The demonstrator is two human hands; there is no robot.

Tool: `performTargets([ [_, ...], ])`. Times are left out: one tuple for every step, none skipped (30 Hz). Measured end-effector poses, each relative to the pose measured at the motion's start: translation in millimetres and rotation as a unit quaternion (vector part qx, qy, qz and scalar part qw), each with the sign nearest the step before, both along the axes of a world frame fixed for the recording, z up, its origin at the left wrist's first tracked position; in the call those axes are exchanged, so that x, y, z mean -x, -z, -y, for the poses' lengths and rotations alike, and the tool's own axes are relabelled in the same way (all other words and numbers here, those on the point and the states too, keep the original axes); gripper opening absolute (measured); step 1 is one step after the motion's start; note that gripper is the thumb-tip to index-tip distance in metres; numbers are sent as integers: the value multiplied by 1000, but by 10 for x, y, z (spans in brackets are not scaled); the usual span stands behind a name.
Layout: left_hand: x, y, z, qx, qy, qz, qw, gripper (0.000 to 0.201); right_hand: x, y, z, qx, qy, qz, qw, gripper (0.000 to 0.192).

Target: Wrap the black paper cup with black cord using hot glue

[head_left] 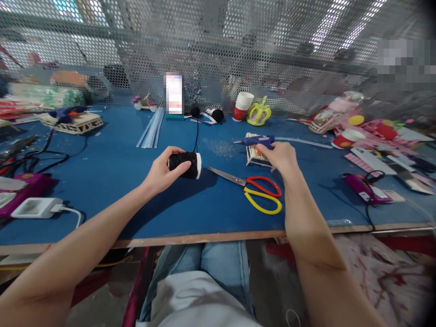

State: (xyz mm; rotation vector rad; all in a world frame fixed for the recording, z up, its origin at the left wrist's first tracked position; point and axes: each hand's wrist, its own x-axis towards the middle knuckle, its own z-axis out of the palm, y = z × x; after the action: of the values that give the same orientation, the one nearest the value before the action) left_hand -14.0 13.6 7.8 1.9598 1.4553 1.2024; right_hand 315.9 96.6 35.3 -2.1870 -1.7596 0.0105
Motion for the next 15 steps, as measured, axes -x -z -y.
performTargets([
  [-4,-7,8,2,2,0,1000,35,7,3,0,6,2,6,1000,46],
  [-9,-14,17,4,4,1,1000,35,13,6,3,4,7,14,1000,46],
  [-14,-21,26,6,5,1,1000,35,19,8,12,-10,12,22,1000,45],
  [-20,-27,34,8,6,1,1000,35,30,8,28,-37,17,29,999,43],
  [-24,-32,42,8,7,0,1000,35,50,6,53,-79,20,30,996,41],
  [-29,-34,48,4,9,-3,1000,35,83,1,88,-129,14,24,991,38],
  [-32,-35,54,-5,12,-9,1000,34,135,-5,133,-177,-5,6,984,35],
  [-34,-35,59,-15,16,-19,1000,34,206,-11,187,-216,-39,-22,975,33],
  [-36,-33,64,-26,22,-29,999,34,297,-18,248,-233,-89,-64,966,33],
  [-37,-31,69,-37,29,-40,998,35,406,-24,311,-225,-149,-114,956,36],
  [-37,-29,74,-47,37,-50,997,35,527,-28,371,-185,-217,-170,943,39],
  [-38,-28,79,-57,46,-59,996,36,655,-32,425,-128,-279,-227,924,42],
  [-38,-28,85,-67,55,-66,994,36,782,-34,468,-62,-333,-270,901,45],
  [-39,-28,90,-79,63,-73,992,36,904,-36,499,-18,-368,-302,879,48],
  [-40,-29,94,-91,72,-81,990,35,1015,-38,517,14,-387,-335,859,49],
])
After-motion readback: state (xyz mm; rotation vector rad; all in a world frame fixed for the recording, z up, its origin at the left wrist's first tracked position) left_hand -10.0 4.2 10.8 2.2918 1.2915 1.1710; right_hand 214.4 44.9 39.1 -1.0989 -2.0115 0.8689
